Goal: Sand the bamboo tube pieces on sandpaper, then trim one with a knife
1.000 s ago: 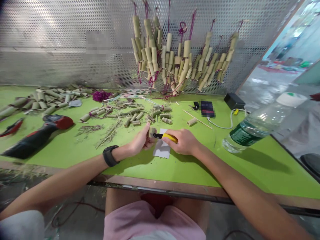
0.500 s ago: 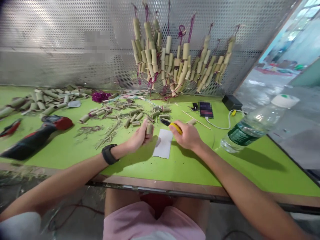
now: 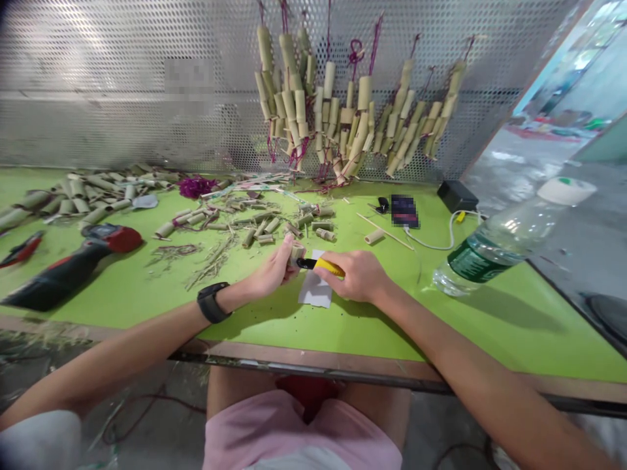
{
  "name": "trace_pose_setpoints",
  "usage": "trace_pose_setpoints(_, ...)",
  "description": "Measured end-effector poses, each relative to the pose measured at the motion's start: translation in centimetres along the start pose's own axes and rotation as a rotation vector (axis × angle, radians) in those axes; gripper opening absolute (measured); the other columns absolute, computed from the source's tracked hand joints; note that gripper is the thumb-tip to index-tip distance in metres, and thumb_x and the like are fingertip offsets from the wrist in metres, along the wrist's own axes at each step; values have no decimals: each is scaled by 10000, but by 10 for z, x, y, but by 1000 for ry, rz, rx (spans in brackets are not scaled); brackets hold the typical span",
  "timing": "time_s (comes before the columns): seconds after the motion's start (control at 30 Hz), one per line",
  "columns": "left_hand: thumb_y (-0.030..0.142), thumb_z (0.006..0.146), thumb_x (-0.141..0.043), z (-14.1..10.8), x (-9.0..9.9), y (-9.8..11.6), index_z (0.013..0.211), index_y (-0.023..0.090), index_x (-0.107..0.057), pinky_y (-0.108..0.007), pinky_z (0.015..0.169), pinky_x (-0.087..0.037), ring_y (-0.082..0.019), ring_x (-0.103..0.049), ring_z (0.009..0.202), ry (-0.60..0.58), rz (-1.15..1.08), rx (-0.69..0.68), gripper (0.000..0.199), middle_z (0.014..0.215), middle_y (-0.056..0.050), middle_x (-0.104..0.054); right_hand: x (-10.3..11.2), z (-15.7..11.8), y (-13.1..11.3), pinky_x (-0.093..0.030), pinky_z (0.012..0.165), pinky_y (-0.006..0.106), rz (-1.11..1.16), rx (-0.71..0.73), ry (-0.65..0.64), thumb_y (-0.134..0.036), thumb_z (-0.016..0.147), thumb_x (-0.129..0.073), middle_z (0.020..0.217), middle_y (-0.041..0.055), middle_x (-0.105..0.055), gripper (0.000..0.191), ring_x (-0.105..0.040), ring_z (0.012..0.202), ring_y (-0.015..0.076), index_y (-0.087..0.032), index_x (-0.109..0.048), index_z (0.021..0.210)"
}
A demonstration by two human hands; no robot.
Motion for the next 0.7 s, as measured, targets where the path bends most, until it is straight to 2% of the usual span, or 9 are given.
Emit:
trace_pose_setpoints(0.1, 771, 1065, -294, -3, 1, 1, 723, 237, -442, -238, 450, -211, -110, -247, 467, 6, 36, -18, 651, 549, 58, -288, -1, 2, 3, -376, 544, 303, -40, -3, 29, -575, 1054, -495, 820, 92, -812, 499, -659, 622, 193, -202, -826, 1074)
trace_pose_setpoints(0.2, 801, 1043, -321, -10, -6, 6, 693, 239, -433, -251, 460, -229, -115, -265, 483, -46, 45, -26, 671, 564, 44, -306, 7, 5, 28, -330, 472, 321, -14, -199, 38, -595, 1086, -420, 630, 72, -703, 583, -538, 480, 177, -165, -814, 1066)
trace_pose_setpoints(0.27, 775, 1050, -362, -12, -12, 8, 700, 232, -439, -249, 470, -228, -111, -247, 501, -109, 1, -14, 650, 595, 49, -291, 19, 5, 47, -297, 440, 324, -12, -365, 126, -601, 1099, -390, 545, 44, -619, 616, -466, 426, 170, -141, -797, 1065)
trace_pose_setpoints(0.33, 707, 1082, -345, -10, -13, 7, 712, 229, -425, -233, 457, -198, -103, -214, 495, -114, -78, 88, 609, 605, 60, -268, 30, 4, 55, -321, 456, 320, -30, -371, 288, -630, 1086, -424, 616, 56, -654, 589, -523, 480, 178, -158, -771, 1025)
trace_pose_setpoints(0.37, 655, 1102, -317, -8, -11, 5, 730, 227, -433, -223, 447, -184, -101, -204, 488, -84, -125, 163, 579, 609, 63, -264, 31, 4, 54, -321, 450, 318, -12, -348, 311, -636, 1093, -404, 628, 57, -654, 591, -529, 483, 177, -167, -754, 1014)
trace_pose_setpoints(0.4, 601, 1119, -285, -5, -8, 2, 758, 225, -447, -213, 436, -167, -100, -194, 480, -38, -178, 231, 545, 617, 68, -258, 30, 5, 49, -315, 439, 314, 20, -303, 291, -646, 1095, -384, 633, 54, -652, 597, -524, 474, 172, -176, -738, 994)
trace_pose_setpoints(0.47, 519, 1130, -245, 0, -2, -2, 810, 222, -474, -195, 420, -148, -98, -187, 470, 26, -277, 313, 493, 633, 73, -252, 20, 6, 34, -294, 416, 303, 102, -196, 167, -652, 1098, -350, 620, 39, -638, 606, -492, 438, 153, -188, -716, 962)
trace_pose_setpoints(0.57, 482, 1116, -263, 3, 0, -5, 819, 218, -475, -176, 412, -158, -92, -203, 463, 0, -360, 327, 450, 642, 71, -263, 5, 5, 10, -314, 449, 283, 149, -65, -1, -610, 1083, -413, 628, 24, -657, 543, -496, 452, 134, -188, -738, 976)
trace_pose_setpoints(0.7, 459, 1109, -243, 1, -4, -4, 733, 221, -406, -171, 422, -169, -86, -195, 454, -17, -328, 345, 474, 603, 64, -266, -1, 3, 0, -346, 528, 277, 107, -14, -56, -548, 1052, -496, 669, 37, -708, 467, -543, 514, 142, -182, -783, 1014)
Point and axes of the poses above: each hand's wrist, its own z-axis towards the middle knuckle, its own x-axis out of the back of the hand, y = z × x, the point moved 3 cm from there along z, towards the middle knuckle
